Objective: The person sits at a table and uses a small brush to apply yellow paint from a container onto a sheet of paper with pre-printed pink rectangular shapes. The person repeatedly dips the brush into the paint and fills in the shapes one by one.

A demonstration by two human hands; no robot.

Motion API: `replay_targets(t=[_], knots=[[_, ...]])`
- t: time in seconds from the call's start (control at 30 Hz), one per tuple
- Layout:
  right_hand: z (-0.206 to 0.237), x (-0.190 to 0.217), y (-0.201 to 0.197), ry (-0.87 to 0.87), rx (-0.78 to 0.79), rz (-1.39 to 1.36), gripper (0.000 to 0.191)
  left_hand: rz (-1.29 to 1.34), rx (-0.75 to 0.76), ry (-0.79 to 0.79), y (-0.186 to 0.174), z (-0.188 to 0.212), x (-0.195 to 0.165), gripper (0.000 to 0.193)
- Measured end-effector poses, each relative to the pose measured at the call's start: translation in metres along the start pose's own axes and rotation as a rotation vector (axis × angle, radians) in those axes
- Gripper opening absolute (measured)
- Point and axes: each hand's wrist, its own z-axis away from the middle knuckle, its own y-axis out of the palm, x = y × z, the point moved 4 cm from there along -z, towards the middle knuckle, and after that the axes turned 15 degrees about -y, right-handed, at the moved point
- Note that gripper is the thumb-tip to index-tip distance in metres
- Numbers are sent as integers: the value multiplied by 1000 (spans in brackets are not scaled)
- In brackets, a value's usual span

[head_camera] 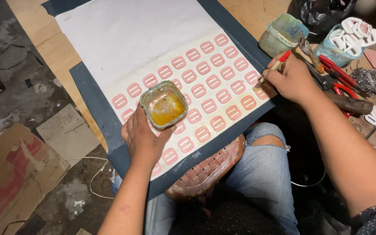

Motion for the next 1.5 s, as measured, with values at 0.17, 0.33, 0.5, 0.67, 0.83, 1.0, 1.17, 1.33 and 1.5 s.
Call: replay_targets(t=[0.17,0.33,0.5,0.67,0.83,1.0,1.17,1.33,1.5], knots=[[-1,19,-1,-16,-36,58,26,-9,-2,9,1,0,1,110],[20,35,8,-188,97,81,21,-3,-21,39,0,-1,0,110],[53,32,-5,-113,102,-9,19,-28,0,-16,2,-1,1,111],[46,33,1,-165,60,-41,16,-9,-23,33,-1,0,0,111],[18,54,1,5,-82,7,19,-12,-22,31,-2,0,-2,111],[8,120,20,-127,-175,-512,15,-17,-1,-18,1,-2,-2,112],[-9,199,77,-637,53,-353,14,21,-33,22,-1,-1,-3,109],[-26,224,113,-742,79,-121,20,46,-30,21,-1,0,-4,106],[-27,219,121,-743,159,-20,17,52,-57,61,-2,0,-4,103]])
